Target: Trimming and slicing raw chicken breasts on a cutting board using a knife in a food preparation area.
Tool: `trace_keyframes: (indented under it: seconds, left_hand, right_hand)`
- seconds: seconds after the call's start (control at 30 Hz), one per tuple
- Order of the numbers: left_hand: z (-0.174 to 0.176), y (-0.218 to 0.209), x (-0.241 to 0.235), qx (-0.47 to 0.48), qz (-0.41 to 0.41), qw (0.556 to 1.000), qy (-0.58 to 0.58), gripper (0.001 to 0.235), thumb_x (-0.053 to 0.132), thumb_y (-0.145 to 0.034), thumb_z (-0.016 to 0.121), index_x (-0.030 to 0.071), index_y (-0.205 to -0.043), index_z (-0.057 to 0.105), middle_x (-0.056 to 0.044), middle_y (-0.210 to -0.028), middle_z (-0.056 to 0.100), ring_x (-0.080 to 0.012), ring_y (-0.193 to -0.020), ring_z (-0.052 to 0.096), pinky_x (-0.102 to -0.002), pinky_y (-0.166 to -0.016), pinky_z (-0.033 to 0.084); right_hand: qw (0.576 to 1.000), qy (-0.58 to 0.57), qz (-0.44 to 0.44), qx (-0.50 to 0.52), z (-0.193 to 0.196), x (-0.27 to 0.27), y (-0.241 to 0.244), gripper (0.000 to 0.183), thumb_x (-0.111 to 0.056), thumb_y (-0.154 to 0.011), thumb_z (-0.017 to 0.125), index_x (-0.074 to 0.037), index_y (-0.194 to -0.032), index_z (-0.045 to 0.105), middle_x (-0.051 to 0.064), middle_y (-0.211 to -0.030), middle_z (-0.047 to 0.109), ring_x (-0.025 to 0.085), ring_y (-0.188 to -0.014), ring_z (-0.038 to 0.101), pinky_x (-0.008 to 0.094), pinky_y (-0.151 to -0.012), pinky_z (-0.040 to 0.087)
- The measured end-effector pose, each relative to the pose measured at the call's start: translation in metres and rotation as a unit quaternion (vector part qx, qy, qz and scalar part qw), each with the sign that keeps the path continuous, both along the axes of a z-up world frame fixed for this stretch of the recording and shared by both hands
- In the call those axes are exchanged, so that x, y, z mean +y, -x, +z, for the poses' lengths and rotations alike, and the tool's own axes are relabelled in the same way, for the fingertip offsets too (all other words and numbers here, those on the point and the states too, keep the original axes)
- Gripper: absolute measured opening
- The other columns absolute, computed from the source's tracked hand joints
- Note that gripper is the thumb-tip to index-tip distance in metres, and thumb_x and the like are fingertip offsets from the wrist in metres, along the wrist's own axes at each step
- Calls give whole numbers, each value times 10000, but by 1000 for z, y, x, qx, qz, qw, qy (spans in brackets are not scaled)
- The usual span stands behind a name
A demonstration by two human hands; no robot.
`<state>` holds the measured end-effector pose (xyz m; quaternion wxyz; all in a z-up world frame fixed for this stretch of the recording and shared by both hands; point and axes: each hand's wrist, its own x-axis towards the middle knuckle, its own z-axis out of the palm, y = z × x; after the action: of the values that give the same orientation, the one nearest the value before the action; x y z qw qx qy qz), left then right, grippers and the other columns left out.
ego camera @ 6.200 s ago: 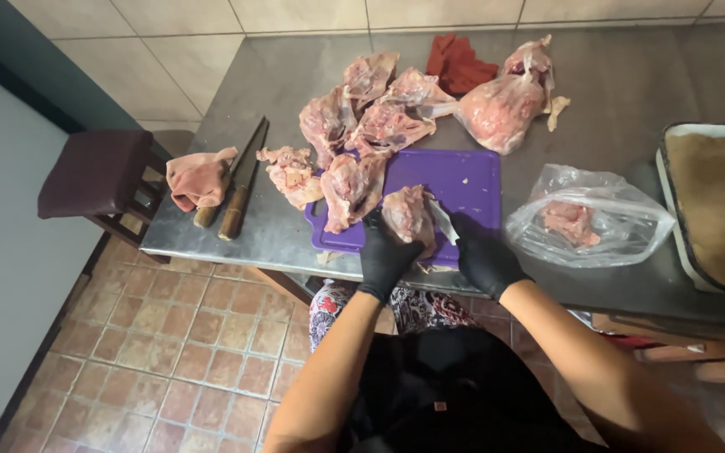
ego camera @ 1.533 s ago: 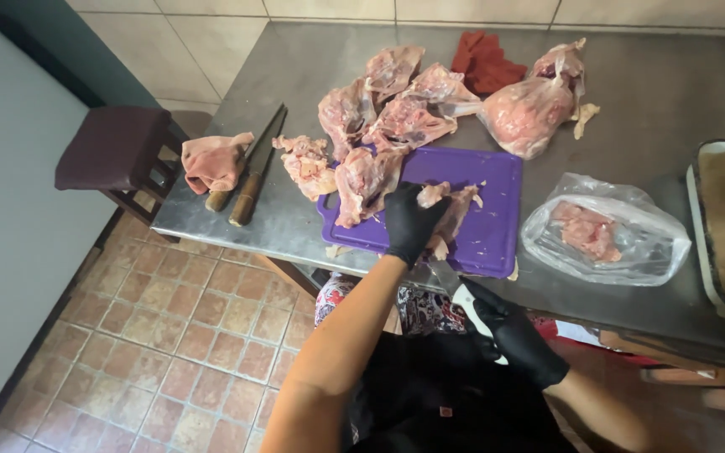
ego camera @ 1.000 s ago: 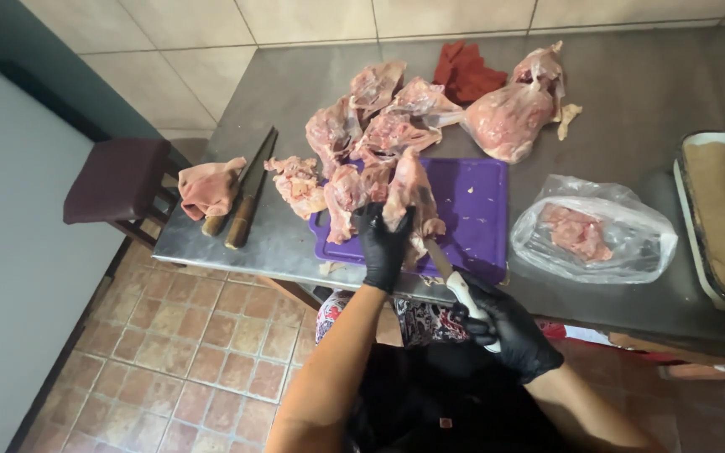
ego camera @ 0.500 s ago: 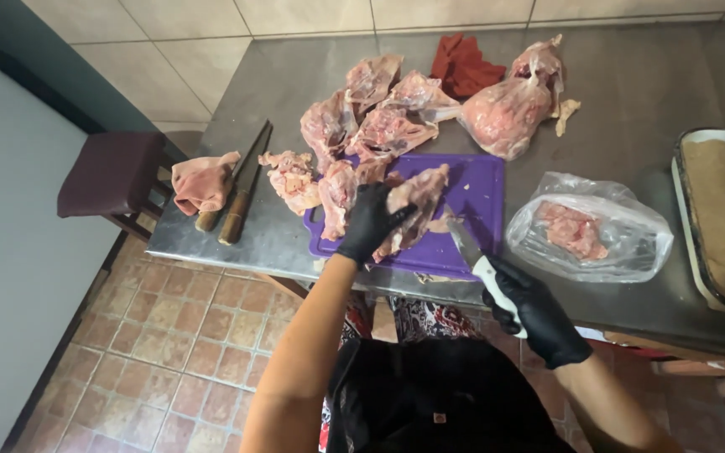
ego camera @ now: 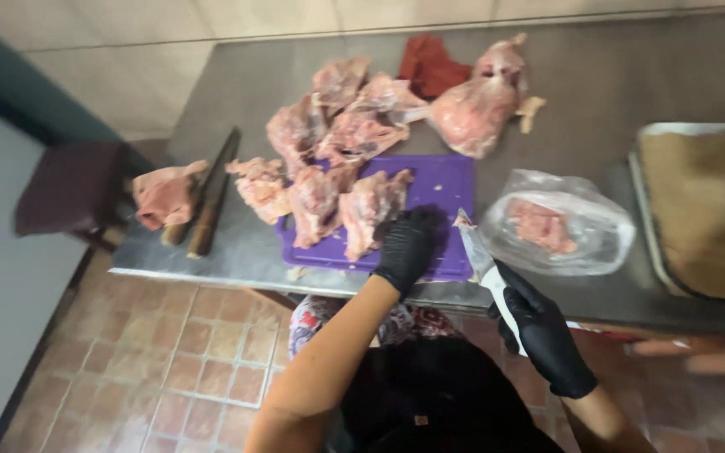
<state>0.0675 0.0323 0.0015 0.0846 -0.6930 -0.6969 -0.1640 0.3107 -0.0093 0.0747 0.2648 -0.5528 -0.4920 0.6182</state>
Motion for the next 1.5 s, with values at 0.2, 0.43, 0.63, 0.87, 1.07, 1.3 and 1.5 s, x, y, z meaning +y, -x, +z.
trace_keyframes:
  seconds: [0.2,0.43,0.63,0.87,1.07,1.3,1.5]
  left_hand:
    - [-45,-11,34,-179,38,983,16,198,186,-845,677,162,-1041,688,-156,-987,652,-408,-831,681,-542,-697,551]
    - [-53,-85,101,-349,-70,917,177,214,441,-853,610,253,-918,688,-6,-916,708,-203,-911,643,-382,-836,494]
    - [-50,-121,111,-341,-91,934,56,606,210,-891,565,120,-1489,521,-179,-1437,583,-356,-1376,529,-469,-1183,413]
    - [0,-117,50,-138,-173,973,-68,577,336,-947,599,201,-1504,532,-159,-1588,475,-413,-1497,406,-484,-1187,381]
    - [-4,-116,60,-86,-164,981,58,663,621,-1009,444,296,-1585,397,-155,-1710,262,-435,-1583,208,-543,-1246,265]
    - [-67,-118,85,-80,-148,983,-77,639,563,-1025,441,195,-1548,447,-219,-1601,432,-509,-1509,323,-578,-1234,253]
    - [-172,-139,136,-300,-187,935,-25,509,323,-1136,216,292,-1644,223,-132,-1763,58,-368,-1637,26,-558,-1241,147]
  right_hand:
    - [997,-42,-45,47,-6,10,-71,485,-154,-1020,495,-121,-1494,590,209,-769,627,222,-437,432,333,-381,319]
    - [995,-12,-85,-59,15,37,-93,464,-204,-1031,536,-116,-1483,598,248,-886,671,286,-539,539,380,-443,414]
    - [985,-52,-76,-146,-5,61,-76,443,-232,-1013,582,-178,-1449,633,260,-846,739,331,-563,704,420,-533,560]
    - [997,-15,-75,-30,-2,69,-50,451,-169,-1032,534,-62,-1469,572,385,-740,646,448,-511,656,481,-382,541]
    - [997,-14,-73,-37,-3,57,-57,453,-155,-1024,550,-26,-1457,571,376,-673,621,447,-492,640,488,-352,512]
    - [995,21,-79,-61,11,18,-103,475,-154,-1022,523,-188,-1486,621,210,-856,668,262,-479,467,369,-396,332]
    - [992,-72,-54,-84,-5,16,-94,503,-240,-1040,509,-182,-1536,571,183,-878,673,228,-526,485,350,-473,389]
